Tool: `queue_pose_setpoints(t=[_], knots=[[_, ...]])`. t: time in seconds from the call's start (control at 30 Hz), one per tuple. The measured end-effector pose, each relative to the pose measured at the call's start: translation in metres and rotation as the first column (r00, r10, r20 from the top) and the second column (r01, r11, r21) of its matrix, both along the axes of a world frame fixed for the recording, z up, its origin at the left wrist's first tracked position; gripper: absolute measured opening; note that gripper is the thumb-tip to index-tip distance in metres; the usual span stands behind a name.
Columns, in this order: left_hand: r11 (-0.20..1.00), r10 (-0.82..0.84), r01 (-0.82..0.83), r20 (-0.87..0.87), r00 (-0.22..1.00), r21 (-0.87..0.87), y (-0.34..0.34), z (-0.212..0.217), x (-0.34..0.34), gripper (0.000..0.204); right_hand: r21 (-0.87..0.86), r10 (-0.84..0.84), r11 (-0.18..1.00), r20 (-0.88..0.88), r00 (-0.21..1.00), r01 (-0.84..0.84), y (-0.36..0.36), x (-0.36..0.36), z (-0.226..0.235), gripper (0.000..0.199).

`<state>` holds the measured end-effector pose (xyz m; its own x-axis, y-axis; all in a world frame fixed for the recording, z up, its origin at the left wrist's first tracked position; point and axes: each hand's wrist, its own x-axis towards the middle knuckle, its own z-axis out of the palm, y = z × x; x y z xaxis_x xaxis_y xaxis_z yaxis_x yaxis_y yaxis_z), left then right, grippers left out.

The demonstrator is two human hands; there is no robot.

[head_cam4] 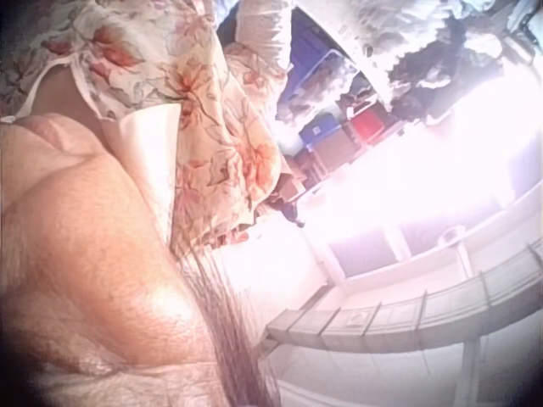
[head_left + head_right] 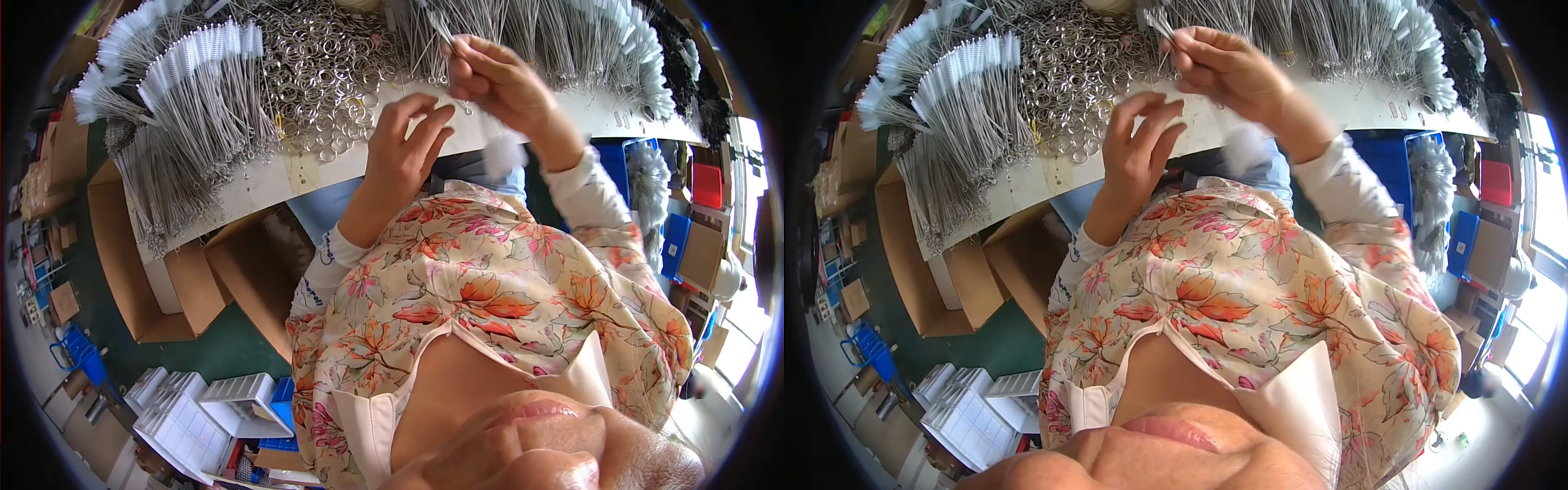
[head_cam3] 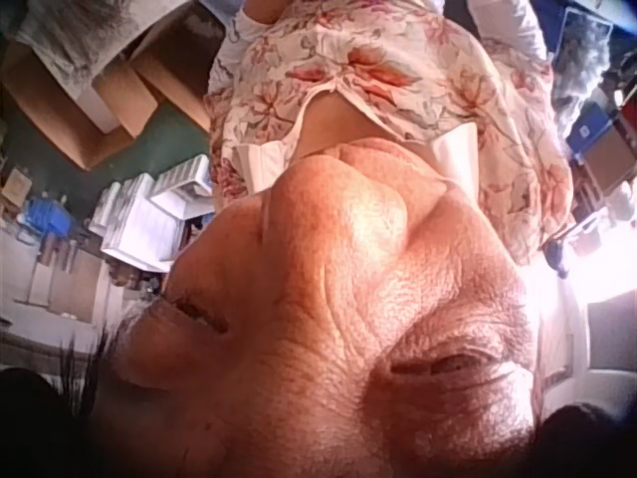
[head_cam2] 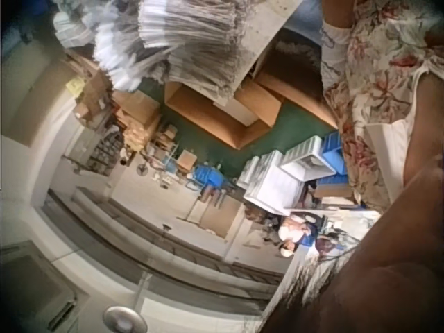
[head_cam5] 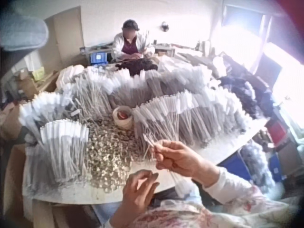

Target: Assembling keychain components by attaching rings to white plastic tassels.

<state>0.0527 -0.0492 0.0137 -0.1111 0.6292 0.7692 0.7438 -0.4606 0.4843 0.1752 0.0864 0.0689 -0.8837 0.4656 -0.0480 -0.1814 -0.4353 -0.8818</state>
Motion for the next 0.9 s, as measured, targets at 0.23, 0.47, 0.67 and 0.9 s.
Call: queue_pose_setpoints(t=[0.23,0.47,0.67,0.9], knots=[[0.884,-0.108,0.231,0.302,0.947,-0.407,-0.020,-0.032,0.005,0.029,0.289,-0.608,-0.538,0.517,0.602,-0.792,0.012,0.065,-0.029,0.014],[0.908,-0.188,0.282,0.299,0.936,-0.311,-0.020,-0.024,0.007,0.024,0.596,0.077,0.626,0.596,0.800,-0.504,-0.020,0.032,-0.026,0.013],[0.923,-0.166,0.109,-0.126,0.978,-0.370,-0.002,0.024,-0.033,0.015,0.071,0.392,0.850,0.576,0.718,-0.521,-0.006,0.038,-0.020,0.013],[0.835,0.250,-0.475,-0.578,0.777,-0.278,0.055,0.004,-0.113,0.010,0.905,-0.357,0.063,0.414,0.837,-0.421,-0.002,0.053,-0.064,0.008]])
